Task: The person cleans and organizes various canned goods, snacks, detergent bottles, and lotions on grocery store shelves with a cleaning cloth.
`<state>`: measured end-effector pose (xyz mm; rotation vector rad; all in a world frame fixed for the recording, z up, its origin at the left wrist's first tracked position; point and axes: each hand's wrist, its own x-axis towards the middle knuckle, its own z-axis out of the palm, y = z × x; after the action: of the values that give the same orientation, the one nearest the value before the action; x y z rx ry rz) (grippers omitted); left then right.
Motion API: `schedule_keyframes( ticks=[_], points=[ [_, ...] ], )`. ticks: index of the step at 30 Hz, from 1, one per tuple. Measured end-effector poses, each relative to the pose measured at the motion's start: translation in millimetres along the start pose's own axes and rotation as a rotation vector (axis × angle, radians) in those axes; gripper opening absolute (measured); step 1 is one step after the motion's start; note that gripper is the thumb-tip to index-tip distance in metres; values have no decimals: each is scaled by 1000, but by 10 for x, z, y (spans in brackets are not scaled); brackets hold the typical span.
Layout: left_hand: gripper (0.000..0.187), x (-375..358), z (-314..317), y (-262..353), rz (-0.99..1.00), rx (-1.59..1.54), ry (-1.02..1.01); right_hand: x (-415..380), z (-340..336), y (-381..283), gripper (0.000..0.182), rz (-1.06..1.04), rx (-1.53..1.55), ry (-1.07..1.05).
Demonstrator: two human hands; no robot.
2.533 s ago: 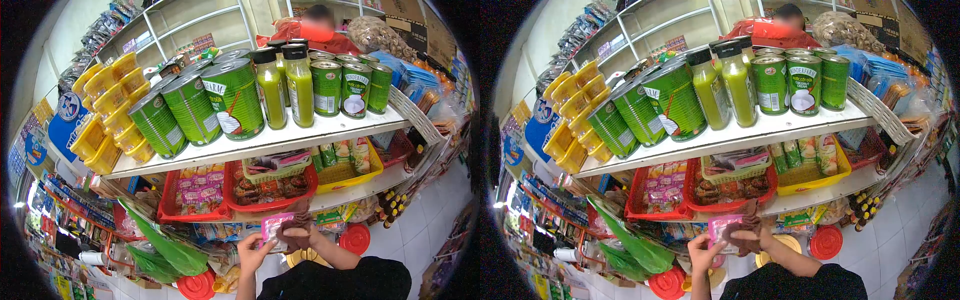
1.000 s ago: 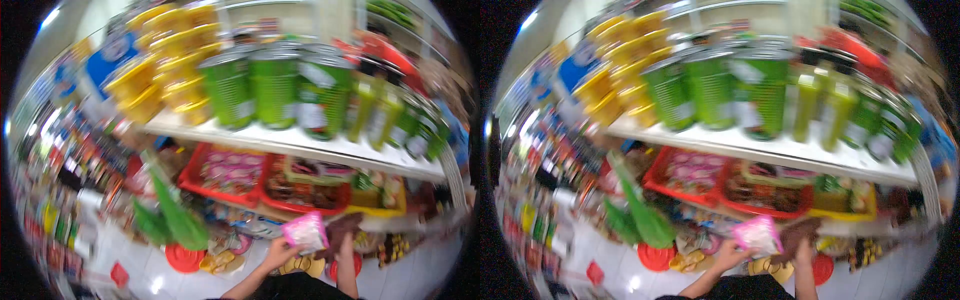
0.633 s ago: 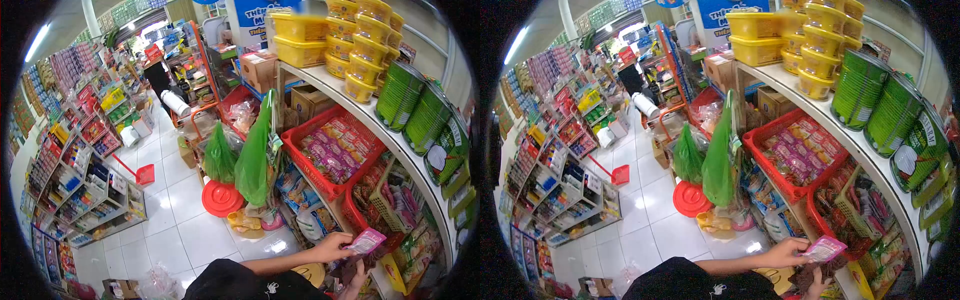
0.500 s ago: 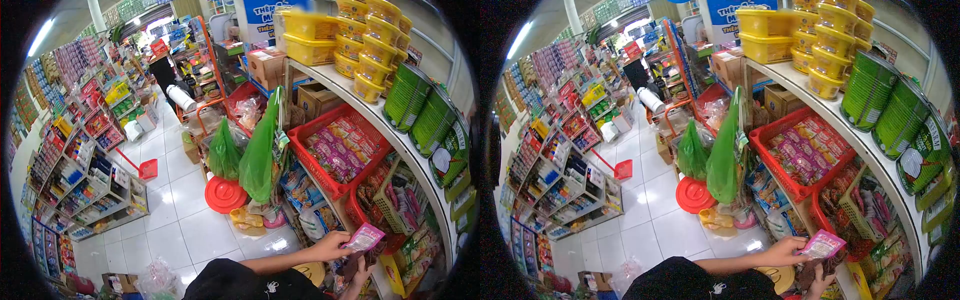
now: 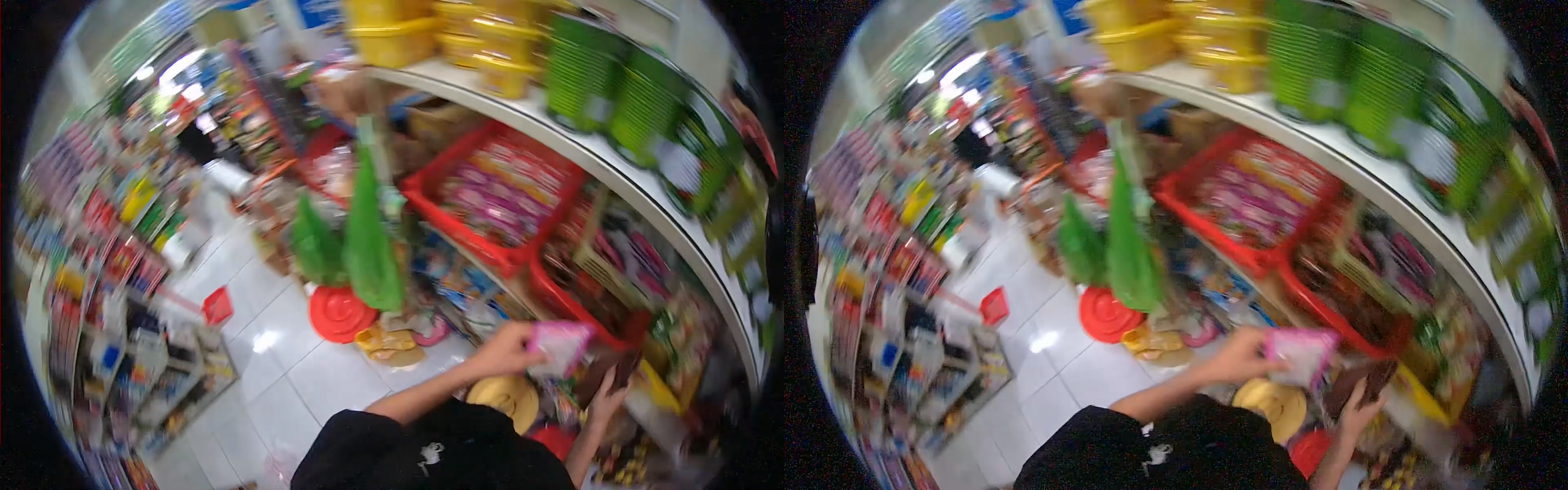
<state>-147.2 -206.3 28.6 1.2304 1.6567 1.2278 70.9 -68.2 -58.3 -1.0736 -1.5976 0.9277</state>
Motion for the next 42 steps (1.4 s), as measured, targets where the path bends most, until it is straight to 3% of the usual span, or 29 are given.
schedule_keyframes(
  ticks=[2,3,4,7,10,15,18,22,23,26,27,30,34,36,38,42],
  points=[
    [25,46,-77,150,75,-79,119,321,-234,-317,35,106,-51,266],
    [21,97,-113,156,143,-49,165,530,-498,-11,36,120,77,359],
    [18,170,-153,165,212,-18,220,694,-708,72,45,22,-105,435],
    [21,473,-227,318,399,-23,157,1057,-1056,243,37,-84,-362,538],
    [32,899,-215,257,524,119,156,1094,-1099,383,33,-50,-551,533],
    [25,1529,-114,274,522,300,323,1113,-1116,425,34,-54,-617,485],
    [19,1829,-84,254,664,217,412,1118,-1164,575,32,-86,-596,474],
    [19,1955,-84,282,505,93,259,1111,-1149,405,32,-41,-543,434],
    [23,1903,-69,376,369,133,198,1119,-1167,477,35,-116,-564,461],
    [29,2001,-16,172,695,540,206,1133,-1161,614,39,-250,-596,525],
    [33,2051,-24,21,575,489,167,1113,-1131,523,37,-232,-591,539],
    [28,1827,31,368,630,329,208,1142,-1158,662,34,-268,-589,561],
    [20,1840,-50,339,570,380,194,1222,-1180,731,35,-573,-651,627],
    [15,1845,-37,326,573,421,205,1146,-1155,640,31,-256,-542,564],
    [15,1871,-16,290,552,364,206,1099,-1133,542,29,-91,-484,519],
    [17,1931,-65,334,508,294,216,1095,-1167,579,27,-120,-506,485]
  ],
)
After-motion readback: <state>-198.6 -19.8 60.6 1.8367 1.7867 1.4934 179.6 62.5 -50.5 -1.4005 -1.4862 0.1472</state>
